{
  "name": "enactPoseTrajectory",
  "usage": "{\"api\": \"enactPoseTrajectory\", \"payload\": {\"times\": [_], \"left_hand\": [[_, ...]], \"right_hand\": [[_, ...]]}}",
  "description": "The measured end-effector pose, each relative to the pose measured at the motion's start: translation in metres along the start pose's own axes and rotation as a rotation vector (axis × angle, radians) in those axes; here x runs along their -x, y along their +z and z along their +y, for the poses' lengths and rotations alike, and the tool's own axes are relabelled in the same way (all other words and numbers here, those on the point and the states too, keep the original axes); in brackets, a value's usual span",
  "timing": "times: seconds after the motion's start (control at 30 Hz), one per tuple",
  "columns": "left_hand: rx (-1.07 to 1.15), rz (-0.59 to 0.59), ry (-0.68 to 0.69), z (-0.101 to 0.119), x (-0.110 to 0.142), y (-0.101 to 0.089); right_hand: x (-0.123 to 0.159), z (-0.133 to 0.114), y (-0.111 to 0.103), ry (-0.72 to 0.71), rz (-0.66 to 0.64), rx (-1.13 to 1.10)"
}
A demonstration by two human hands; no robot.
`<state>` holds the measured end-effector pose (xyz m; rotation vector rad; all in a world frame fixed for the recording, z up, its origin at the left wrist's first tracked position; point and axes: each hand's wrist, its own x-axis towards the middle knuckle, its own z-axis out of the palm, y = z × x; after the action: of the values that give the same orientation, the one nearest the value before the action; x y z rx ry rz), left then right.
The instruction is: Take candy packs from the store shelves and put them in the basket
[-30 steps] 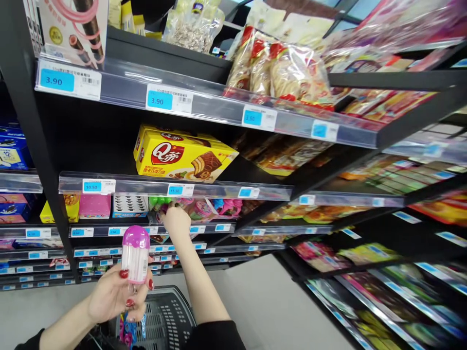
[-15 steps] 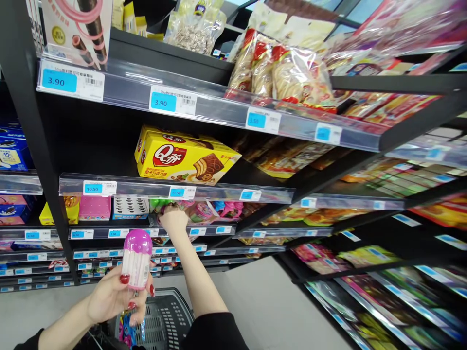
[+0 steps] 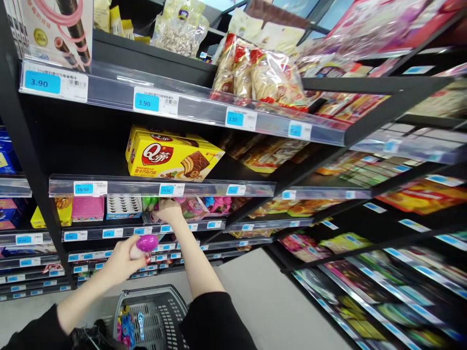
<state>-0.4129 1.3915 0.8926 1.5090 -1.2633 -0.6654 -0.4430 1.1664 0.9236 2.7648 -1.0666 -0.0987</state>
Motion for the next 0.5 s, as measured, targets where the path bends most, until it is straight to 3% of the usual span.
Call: {"api": "enactPoseTrajectory", "payload": {"times": [0.07,0.23,0.37,0.5], "left_hand": [[-0.160,0.034,0.041,-0.014,-0.027,0.001],[-0.421,-0.016,0.177,-0.052,-0.077,0.013],[-0.523,-0.017,0.201,-0.071,-0.091,0.023],[-0.516,0.007,0.190,-0.076,-0.094,0.026]], "right_hand": [[-0.003,0.000,-0.002,0.000,-0.027,-0.005],[-0.006,0.001,-0.009,0.033,-0.081,-0.046],[-0.010,0.004,-0.016,0.057,-0.091,-0.131],[-0.012,0.012,-0.029,0.024,-0.065,-0.278]]}}
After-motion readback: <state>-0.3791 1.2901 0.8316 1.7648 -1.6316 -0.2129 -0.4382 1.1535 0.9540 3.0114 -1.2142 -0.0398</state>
